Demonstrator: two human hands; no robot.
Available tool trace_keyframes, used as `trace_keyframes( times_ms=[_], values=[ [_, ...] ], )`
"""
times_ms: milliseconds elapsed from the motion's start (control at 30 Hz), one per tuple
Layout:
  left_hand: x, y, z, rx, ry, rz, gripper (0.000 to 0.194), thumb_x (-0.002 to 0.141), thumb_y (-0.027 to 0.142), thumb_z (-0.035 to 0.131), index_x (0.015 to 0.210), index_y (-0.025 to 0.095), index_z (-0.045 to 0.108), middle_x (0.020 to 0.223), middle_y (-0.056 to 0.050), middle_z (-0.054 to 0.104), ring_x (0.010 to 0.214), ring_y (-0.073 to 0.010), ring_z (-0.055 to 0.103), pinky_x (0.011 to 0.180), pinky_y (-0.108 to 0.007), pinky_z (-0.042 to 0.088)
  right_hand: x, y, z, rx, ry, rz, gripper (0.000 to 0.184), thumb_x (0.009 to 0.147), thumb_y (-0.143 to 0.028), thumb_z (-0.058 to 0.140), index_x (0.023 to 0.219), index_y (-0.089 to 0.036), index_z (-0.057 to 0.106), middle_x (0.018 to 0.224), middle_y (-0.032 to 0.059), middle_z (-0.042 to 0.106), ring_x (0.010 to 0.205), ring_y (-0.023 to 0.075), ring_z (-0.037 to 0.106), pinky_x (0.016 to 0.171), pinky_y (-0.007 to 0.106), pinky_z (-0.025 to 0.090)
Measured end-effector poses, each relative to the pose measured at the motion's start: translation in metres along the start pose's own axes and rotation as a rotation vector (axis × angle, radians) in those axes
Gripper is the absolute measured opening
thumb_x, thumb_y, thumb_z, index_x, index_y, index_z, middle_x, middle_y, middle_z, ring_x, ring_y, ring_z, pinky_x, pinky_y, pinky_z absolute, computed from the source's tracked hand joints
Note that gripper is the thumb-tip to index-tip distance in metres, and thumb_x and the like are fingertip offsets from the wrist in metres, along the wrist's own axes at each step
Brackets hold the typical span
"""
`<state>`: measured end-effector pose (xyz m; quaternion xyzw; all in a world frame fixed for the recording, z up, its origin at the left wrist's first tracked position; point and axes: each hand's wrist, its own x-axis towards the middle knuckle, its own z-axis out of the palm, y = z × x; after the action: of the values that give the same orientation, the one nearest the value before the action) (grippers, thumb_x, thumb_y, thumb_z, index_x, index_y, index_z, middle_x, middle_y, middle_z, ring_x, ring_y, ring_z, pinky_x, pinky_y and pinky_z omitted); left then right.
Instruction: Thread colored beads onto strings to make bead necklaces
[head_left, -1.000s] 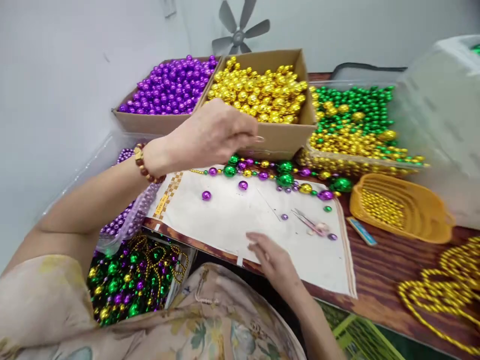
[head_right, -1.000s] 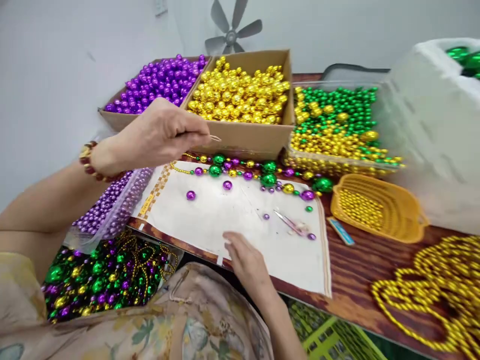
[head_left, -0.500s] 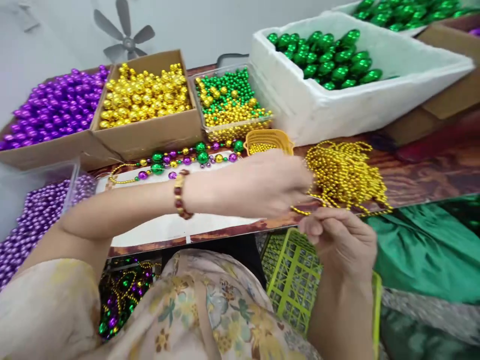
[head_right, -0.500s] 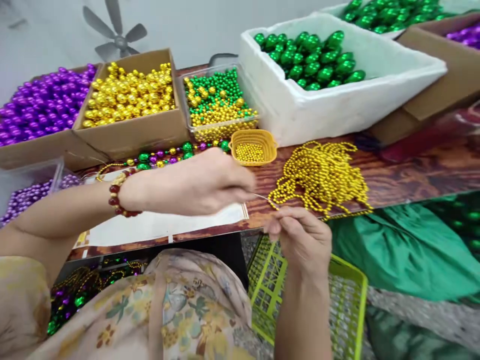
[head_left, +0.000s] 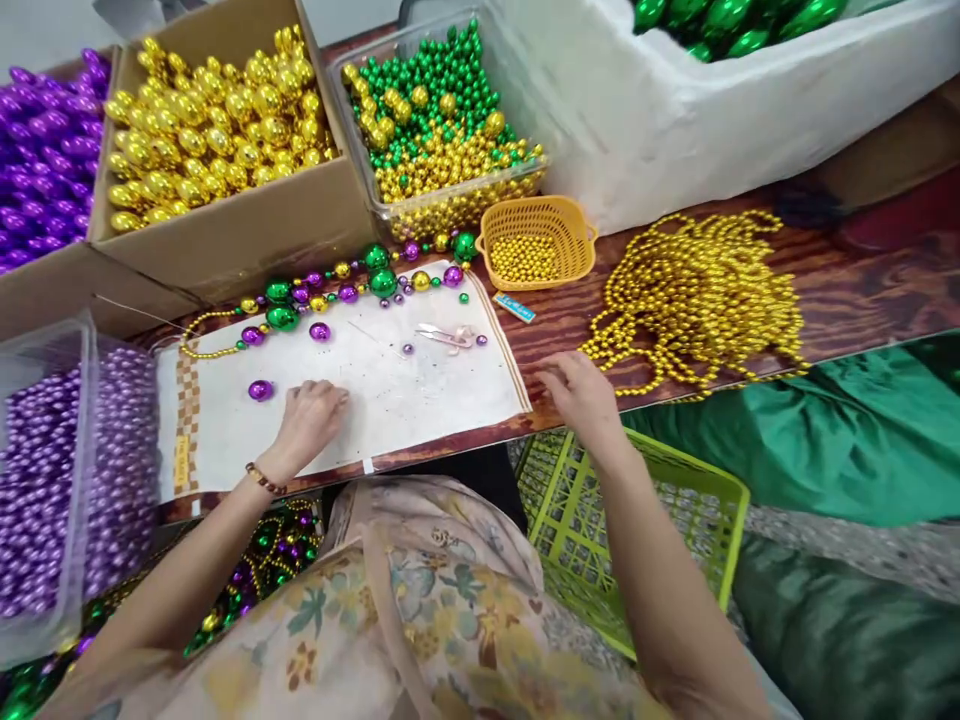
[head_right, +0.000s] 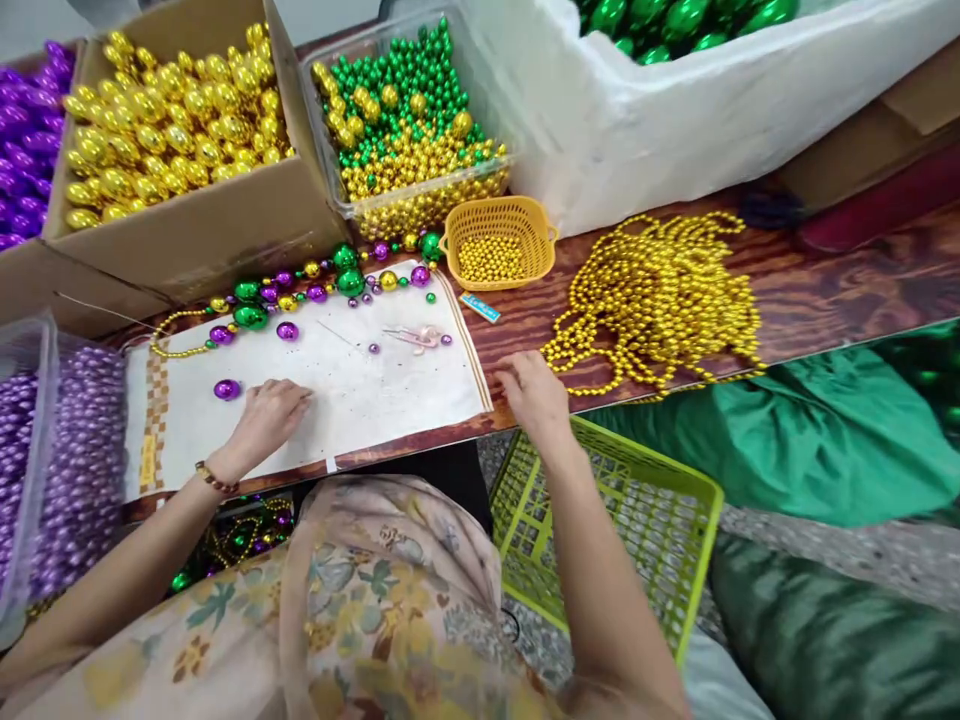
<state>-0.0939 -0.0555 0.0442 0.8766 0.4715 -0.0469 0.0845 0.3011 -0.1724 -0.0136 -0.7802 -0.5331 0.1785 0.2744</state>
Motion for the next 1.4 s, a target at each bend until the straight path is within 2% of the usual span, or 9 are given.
trace_keyframes(
  times_ms=[100, 167, 400, 533, 733, 900, 1067, 1267, 1400],
  values=[
    [0.002, 0.016, 0.004, 0.039, 0.206, -0.026, 0.032, 0.093, 0.026, 0.058, 0.122, 0.017, 0.066, 0.132, -0.02, 0.06, 0.122, -0.0399, 0.046, 0.096, -0.056, 0.034, 0.019, 0.0, 0.001, -0.291, -0.116, 0.036, 0.026, 0.093, -0.03, 0.056, 0.114, -0.02, 0.066, 0.12, 0.0136, 0.061, 0.093, 0.0279, 0.063, 0.069, 0.036, 0.047],
    [0.013, 0.038, 0.012, -0.063, 0.242, 0.052, 0.027, 0.095, 0.024, 0.057, 0.12, 0.018, 0.066, 0.127, -0.017, 0.063, 0.123, -0.036, 0.045, 0.096, -0.052, 0.034, 0.027, -0.002, 0.003, -0.387, -0.182, 0.058, 0.026, 0.096, -0.032, 0.053, 0.114, -0.019, 0.066, 0.12, 0.0136, 0.059, 0.086, 0.0256, 0.062, 0.063, 0.033, 0.043],
    [0.064, 0.113, 0.038, -0.272, -0.05, 0.381, 0.015, 0.093, 0.015, 0.055, 0.105, 0.018, 0.064, 0.112, -0.011, 0.065, 0.112, -0.0286, 0.046, 0.091, -0.045, 0.034, 0.024, 0.0, 0.008, -0.334, -0.156, 0.095, 0.022, 0.1, -0.031, 0.046, 0.103, -0.018, 0.063, 0.106, 0.0118, 0.066, 0.075, 0.0217, 0.062, 0.061, 0.031, 0.035],
    [0.075, 0.116, 0.037, -0.218, -0.146, 0.411, 0.012, 0.093, 0.013, 0.051, 0.093, 0.018, 0.062, 0.106, -0.012, 0.062, 0.106, -0.0294, 0.045, 0.086, -0.045, 0.033, 0.01, 0.01, 0.005, -0.024, 0.018, 0.156, 0.019, 0.096, -0.033, 0.047, 0.1, -0.021, 0.061, 0.084, 0.0075, 0.071, 0.073, 0.0227, 0.065, 0.066, 0.032, 0.045],
    [0.077, 0.11, 0.039, -0.335, -0.147, 0.376, 0.012, 0.093, 0.012, 0.05, 0.09, 0.018, 0.059, 0.1, -0.009, 0.064, 0.102, -0.0279, 0.047, 0.087, -0.045, 0.034, -0.017, 0.003, -0.013, 0.235, 0.18, 0.059, 0.021, 0.092, -0.035, 0.05, 0.093, -0.023, 0.068, 0.086, 0.007, 0.073, 0.075, 0.0222, 0.07, 0.074, 0.036, 0.055],
    [0.077, 0.107, 0.028, -0.644, -0.078, 0.241, 0.011, 0.094, 0.015, 0.05, 0.092, 0.018, 0.061, 0.093, -0.008, 0.066, 0.095, -0.024, 0.055, 0.088, -0.039, 0.041, -0.018, -0.039, -0.062, 0.289, 0.342, 0.015, 0.017, 0.095, -0.033, 0.055, 0.091, -0.024, 0.069, 0.08, 0.002, 0.069, 0.066, 0.0178, 0.066, 0.067, 0.032, 0.052],
    [0.073, 0.109, 0.009, -0.923, 0.04, 0.124, 0.011, 0.091, 0.023, 0.058, 0.088, 0.019, 0.067, 0.09, -0.005, 0.068, 0.091, -0.0206, 0.058, 0.09, -0.036, 0.043, -0.009, -0.096, -0.093, 0.303, 0.493, -0.167, 0.014, 0.092, -0.032, 0.064, 0.081, -0.025, 0.069, 0.083, 0.0027, 0.066, 0.081, 0.0192, 0.062, 0.076, 0.034, 0.05],
    [0.067, 0.13, -0.008, -1.887, -0.022, -0.234, 0.025, 0.076, 0.036, 0.078, 0.079, 0.017, 0.063, 0.076, 0.0, 0.063, 0.076, -0.0143, 0.062, 0.078, -0.03, 0.052, -0.017, -0.137, -0.035, 0.827, 0.278, 0.049, 0.014, 0.088, -0.035, 0.067, 0.083, -0.023, 0.069, 0.07, -0.0002, 0.063, 0.061, 0.0135, 0.055, 0.056, 0.027, 0.045],
    [0.067, 0.143, -0.015, -2.167, -0.069, -0.281, 0.031, 0.069, 0.035, 0.087, 0.079, 0.015, 0.066, 0.083, -0.002, 0.066, 0.085, -0.0145, 0.064, 0.08, -0.03, 0.054, -0.022, -0.145, 0.023, 1.091, 0.135, 0.25, 0.022, 0.082, -0.042, 0.069, 0.079, -0.02, 0.066, 0.068, 0.0008, 0.063, 0.059, 0.0125, 0.056, 0.051, 0.024, 0.042]
  ],
)
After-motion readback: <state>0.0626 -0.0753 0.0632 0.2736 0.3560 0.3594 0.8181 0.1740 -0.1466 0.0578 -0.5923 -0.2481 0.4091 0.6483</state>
